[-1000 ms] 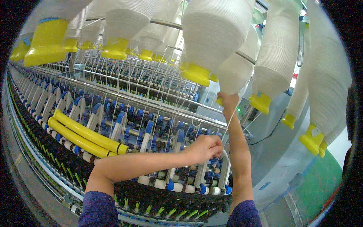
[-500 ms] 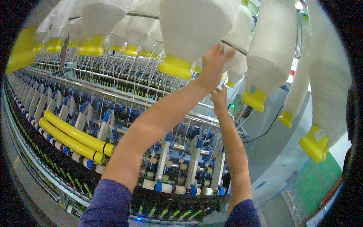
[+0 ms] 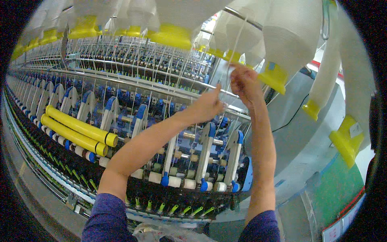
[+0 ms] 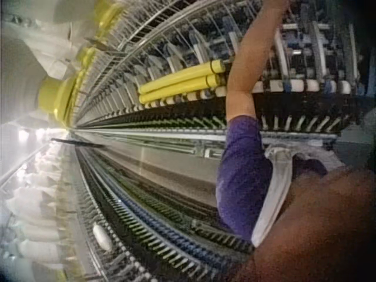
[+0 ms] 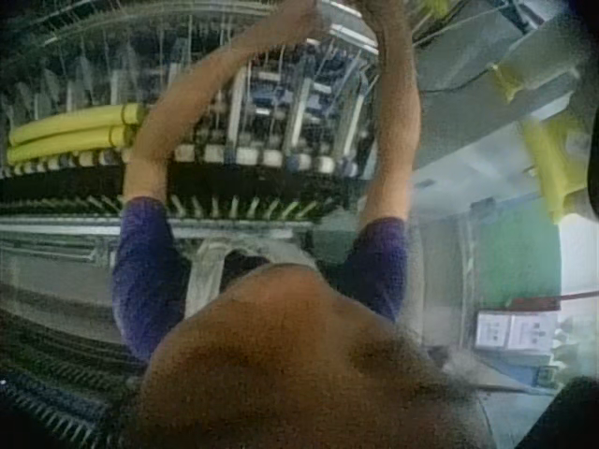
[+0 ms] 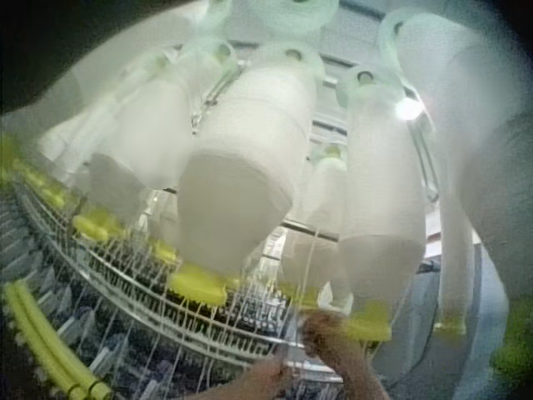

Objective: The person threads white yarn through a textile machine, replacing empty yellow bobbins with full ones and guiding the thread through multiple guides and rollers. The person also removes and carries away several empty yellow bobbins and continues threading additional spindles along the machine.

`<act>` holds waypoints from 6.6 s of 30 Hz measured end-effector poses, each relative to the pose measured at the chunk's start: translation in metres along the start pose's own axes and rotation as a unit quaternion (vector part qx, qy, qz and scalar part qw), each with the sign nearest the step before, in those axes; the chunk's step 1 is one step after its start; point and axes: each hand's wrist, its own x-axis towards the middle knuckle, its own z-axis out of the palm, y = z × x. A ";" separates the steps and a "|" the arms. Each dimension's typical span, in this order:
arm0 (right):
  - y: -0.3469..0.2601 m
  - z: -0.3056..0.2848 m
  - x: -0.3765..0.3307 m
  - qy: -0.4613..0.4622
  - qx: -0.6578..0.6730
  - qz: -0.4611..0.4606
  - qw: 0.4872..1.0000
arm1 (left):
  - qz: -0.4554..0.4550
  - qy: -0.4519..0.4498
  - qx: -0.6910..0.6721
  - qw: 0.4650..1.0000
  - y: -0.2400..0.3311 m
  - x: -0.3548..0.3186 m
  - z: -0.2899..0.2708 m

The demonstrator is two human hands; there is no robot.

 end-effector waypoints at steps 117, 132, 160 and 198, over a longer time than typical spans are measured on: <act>0.125 0.254 -0.229 -0.153 0.165 0.047 0.973 | -0.335 0.015 -0.620 0.709 0.085 -0.380 -0.028; 0.139 0.556 -0.319 -0.479 0.441 0.234 0.722 | -0.186 0.545 0.486 0.658 0.161 -0.588 -0.196; 0.076 0.975 -0.402 -0.921 0.197 0.139 0.306 | -0.632 0.149 0.758 0.068 0.606 -0.811 -0.255; -0.492 1.091 -0.596 -0.602 0.718 -0.095 0.337 | -0.683 0.138 0.629 -0.345 0.808 -0.760 -0.119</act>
